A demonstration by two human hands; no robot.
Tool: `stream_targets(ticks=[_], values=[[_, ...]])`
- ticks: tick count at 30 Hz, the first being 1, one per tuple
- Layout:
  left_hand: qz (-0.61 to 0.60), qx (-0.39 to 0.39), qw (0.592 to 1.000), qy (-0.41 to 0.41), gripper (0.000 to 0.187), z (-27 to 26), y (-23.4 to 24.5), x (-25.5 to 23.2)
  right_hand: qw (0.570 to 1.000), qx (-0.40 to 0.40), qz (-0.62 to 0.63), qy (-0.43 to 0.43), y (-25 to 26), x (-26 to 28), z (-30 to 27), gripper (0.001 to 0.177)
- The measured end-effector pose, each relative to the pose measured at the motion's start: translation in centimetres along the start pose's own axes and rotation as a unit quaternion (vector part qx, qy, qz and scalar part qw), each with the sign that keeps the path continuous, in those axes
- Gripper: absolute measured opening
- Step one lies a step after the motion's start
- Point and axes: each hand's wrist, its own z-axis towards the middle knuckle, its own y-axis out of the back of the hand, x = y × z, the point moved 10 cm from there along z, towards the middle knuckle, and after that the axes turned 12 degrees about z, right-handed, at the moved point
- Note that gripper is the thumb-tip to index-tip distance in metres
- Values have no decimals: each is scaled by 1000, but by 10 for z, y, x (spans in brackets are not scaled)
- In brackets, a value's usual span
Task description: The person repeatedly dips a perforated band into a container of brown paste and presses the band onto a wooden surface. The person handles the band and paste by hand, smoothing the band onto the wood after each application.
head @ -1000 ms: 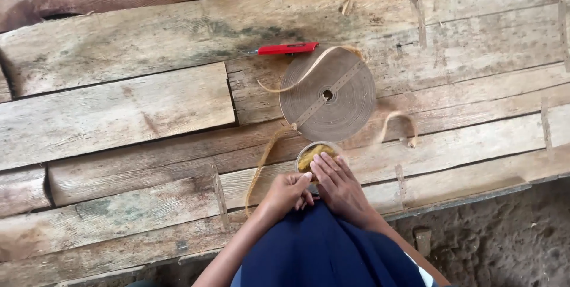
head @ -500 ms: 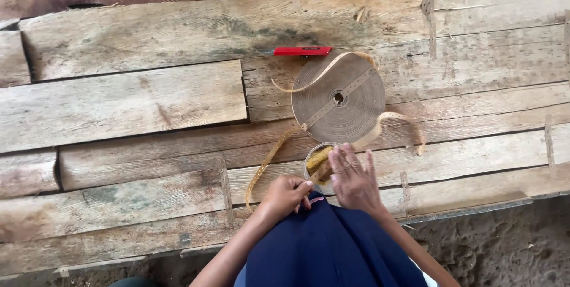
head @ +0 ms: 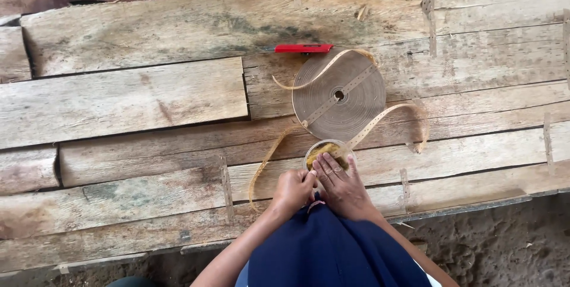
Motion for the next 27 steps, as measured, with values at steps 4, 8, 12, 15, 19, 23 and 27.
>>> stream_targets(ticks=[4,8,12,15,19,23,27], values=[[9,-8,1000,-3,42,7,-5,10,1000,-9,-12,6,0,-6,2,86],[15,-28,999,-18,38,-4,8,5,999,31,5,11,-2,-13,2,90],[68,-33,997,-34,40,-8,9,22,999,50,3,19,-6,-11,-2,79],[8,-28,998,-54,36,-34,25,4,998,63,2,9,-8,-16,-1,82],[-75,-37,992,-92,35,-84,57,-13,993,107,-2,40,1,-11,6,66],[-183,-22,974,-132,40,-120,75,-18,992,116,-8,41,2,-8,7,76],[-184,-51,940,-282,45,-162,108,-61,990,133,20,34,8,-2,14,78]])
